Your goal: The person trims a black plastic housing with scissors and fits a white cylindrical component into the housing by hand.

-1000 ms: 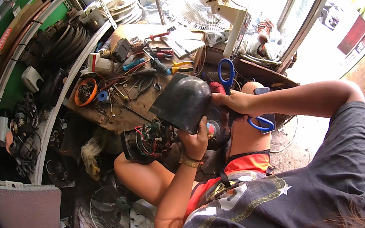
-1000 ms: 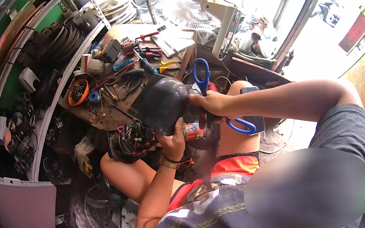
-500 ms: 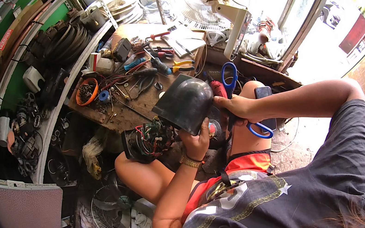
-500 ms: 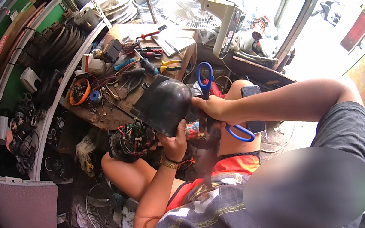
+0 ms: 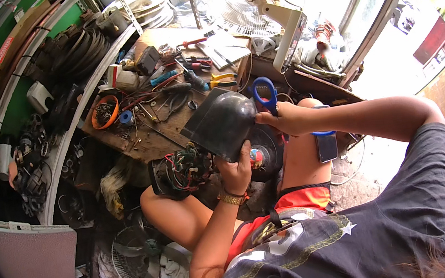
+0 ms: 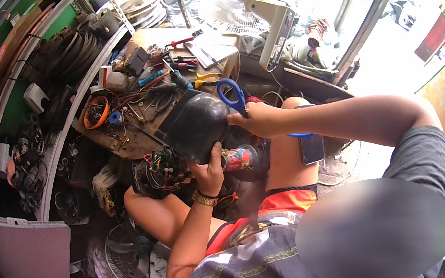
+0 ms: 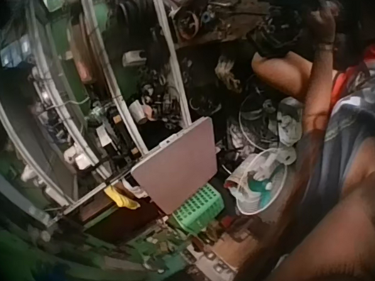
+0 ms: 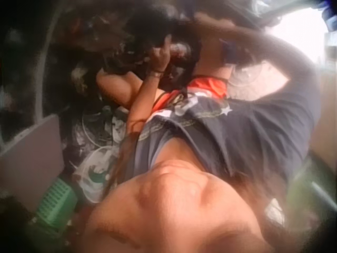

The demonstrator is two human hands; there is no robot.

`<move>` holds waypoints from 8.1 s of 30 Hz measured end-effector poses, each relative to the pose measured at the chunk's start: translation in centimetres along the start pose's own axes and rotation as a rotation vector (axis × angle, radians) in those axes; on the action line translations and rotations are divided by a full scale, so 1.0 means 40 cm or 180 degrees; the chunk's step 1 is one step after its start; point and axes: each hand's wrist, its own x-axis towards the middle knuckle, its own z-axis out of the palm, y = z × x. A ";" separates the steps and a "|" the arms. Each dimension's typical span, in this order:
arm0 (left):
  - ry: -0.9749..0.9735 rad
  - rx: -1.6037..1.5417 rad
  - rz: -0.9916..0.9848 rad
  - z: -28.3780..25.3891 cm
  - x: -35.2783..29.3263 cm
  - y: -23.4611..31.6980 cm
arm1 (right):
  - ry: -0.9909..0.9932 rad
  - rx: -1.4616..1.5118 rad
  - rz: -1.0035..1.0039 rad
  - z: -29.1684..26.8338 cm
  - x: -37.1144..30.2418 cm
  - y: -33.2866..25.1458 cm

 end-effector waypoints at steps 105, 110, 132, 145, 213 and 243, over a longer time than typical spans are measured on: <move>0.0250 0.0281 -0.0505 0.021 -0.067 -0.119 | 0.0372 -0.0258 0.0230 0.018 0.042 -0.013; 0.0315 0.0308 -0.0293 0.021 -0.052 -0.114 | 0.0238 0.0397 0.0530 0.023 0.046 -0.009; 0.0270 -0.0644 -0.0606 0.001 -0.037 -0.115 | -0.1223 0.1975 0.0474 -0.051 -0.009 -0.068; 0.0305 -0.0519 -0.0406 -0.008 -0.031 -0.095 | -0.0798 0.1239 0.0189 -0.024 -0.025 -0.053; 0.0919 -0.1052 -0.1068 0.001 0.001 -0.068 | 0.0242 -0.1621 -0.1231 0.017 0.019 -0.093; 0.0804 -0.1060 -0.2261 -0.038 0.059 -0.021 | 0.0682 -0.3721 -0.2687 -0.205 0.042 -0.274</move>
